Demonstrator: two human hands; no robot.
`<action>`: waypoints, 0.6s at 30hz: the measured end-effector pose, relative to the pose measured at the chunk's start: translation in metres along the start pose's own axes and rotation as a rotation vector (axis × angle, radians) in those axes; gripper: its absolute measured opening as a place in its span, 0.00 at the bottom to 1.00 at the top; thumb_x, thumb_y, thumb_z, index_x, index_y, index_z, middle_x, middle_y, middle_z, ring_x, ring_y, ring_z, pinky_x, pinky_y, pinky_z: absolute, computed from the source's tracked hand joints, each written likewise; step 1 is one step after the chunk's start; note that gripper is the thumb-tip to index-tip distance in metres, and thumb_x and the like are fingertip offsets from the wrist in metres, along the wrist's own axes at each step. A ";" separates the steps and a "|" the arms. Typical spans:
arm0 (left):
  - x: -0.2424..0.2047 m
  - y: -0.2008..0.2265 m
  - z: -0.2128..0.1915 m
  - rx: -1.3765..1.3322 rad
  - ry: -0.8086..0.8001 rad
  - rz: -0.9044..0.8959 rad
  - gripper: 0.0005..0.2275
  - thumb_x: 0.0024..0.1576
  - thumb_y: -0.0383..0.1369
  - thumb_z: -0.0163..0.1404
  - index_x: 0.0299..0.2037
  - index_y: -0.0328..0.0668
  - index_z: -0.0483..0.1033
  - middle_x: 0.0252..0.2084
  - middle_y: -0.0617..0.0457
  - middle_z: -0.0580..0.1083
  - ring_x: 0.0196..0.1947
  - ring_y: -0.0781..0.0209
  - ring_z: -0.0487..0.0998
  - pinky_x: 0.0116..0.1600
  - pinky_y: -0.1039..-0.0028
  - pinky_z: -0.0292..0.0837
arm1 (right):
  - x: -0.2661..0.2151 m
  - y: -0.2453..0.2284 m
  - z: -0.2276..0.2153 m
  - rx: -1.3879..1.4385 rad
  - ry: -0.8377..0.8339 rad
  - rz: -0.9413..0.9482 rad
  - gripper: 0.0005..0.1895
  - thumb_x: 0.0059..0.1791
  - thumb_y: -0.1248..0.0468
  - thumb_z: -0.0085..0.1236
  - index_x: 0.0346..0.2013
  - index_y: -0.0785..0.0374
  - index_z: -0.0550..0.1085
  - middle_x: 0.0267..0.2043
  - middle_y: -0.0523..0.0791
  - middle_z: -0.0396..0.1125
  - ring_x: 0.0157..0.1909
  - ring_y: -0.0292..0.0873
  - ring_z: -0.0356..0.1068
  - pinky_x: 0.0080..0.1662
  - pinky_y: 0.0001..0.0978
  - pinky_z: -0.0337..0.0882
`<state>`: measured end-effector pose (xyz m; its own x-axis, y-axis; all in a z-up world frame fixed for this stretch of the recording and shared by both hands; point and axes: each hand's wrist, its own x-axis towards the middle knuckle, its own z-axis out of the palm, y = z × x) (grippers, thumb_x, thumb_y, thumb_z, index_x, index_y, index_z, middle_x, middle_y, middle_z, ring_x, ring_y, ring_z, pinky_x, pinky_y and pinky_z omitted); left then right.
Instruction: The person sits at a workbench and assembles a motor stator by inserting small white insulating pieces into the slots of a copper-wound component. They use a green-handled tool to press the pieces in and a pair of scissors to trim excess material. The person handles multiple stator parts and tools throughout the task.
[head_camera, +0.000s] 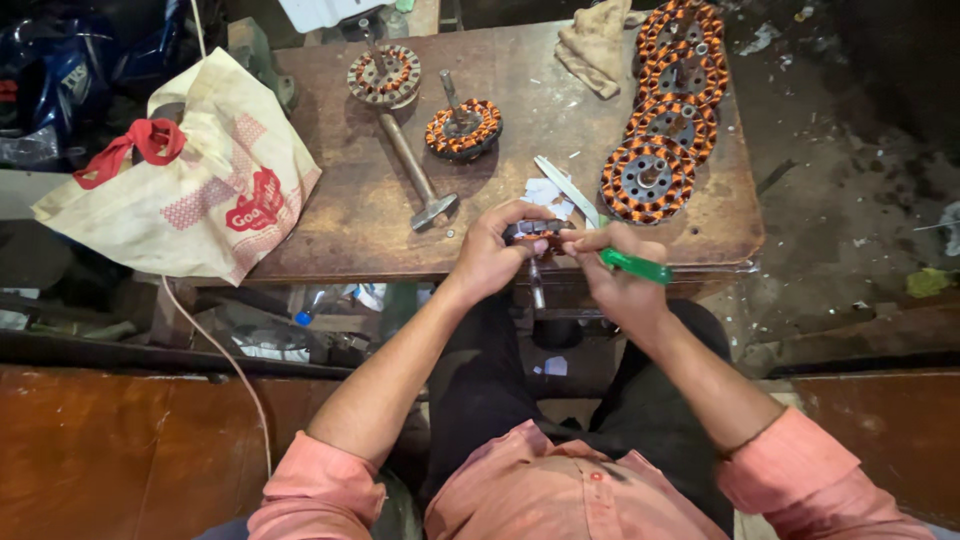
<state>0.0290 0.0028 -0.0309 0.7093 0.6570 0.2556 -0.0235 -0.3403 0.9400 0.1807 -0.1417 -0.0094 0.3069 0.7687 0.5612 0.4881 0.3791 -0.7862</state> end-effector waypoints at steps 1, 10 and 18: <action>0.000 0.000 0.000 0.004 0.004 -0.006 0.16 0.50 0.20 0.60 0.48 0.39 0.79 0.45 0.54 0.80 0.47 0.66 0.80 0.54 0.74 0.76 | 0.003 0.003 -0.002 0.029 -0.027 0.050 0.02 0.53 0.75 0.59 0.38 0.71 0.73 0.44 0.52 0.76 0.48 0.41 0.78 0.48 0.31 0.79; -0.036 -0.015 -0.005 -0.188 0.309 -0.235 0.16 0.53 0.22 0.60 0.53 0.41 0.79 0.45 0.51 0.80 0.41 0.65 0.80 0.45 0.74 0.77 | 0.047 0.040 -0.041 -0.738 -0.236 0.457 0.10 0.52 0.60 0.58 0.46 0.59 0.78 0.34 0.57 0.75 0.34 0.55 0.76 0.40 0.47 0.74; -0.048 -0.039 0.001 -0.428 0.316 -0.131 0.16 0.54 0.19 0.59 0.53 0.37 0.77 0.48 0.53 0.79 0.46 0.67 0.80 0.48 0.75 0.80 | 0.031 0.089 0.004 -0.648 -0.197 0.031 0.08 0.50 0.64 0.57 0.40 0.59 0.81 0.38 0.51 0.73 0.41 0.57 0.74 0.44 0.48 0.73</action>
<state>-0.0037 -0.0160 -0.0802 0.4808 0.8681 0.1234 -0.2806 0.0190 0.9596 0.2305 -0.0824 -0.0629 0.2038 0.8771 0.4350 0.8916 0.0172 -0.4525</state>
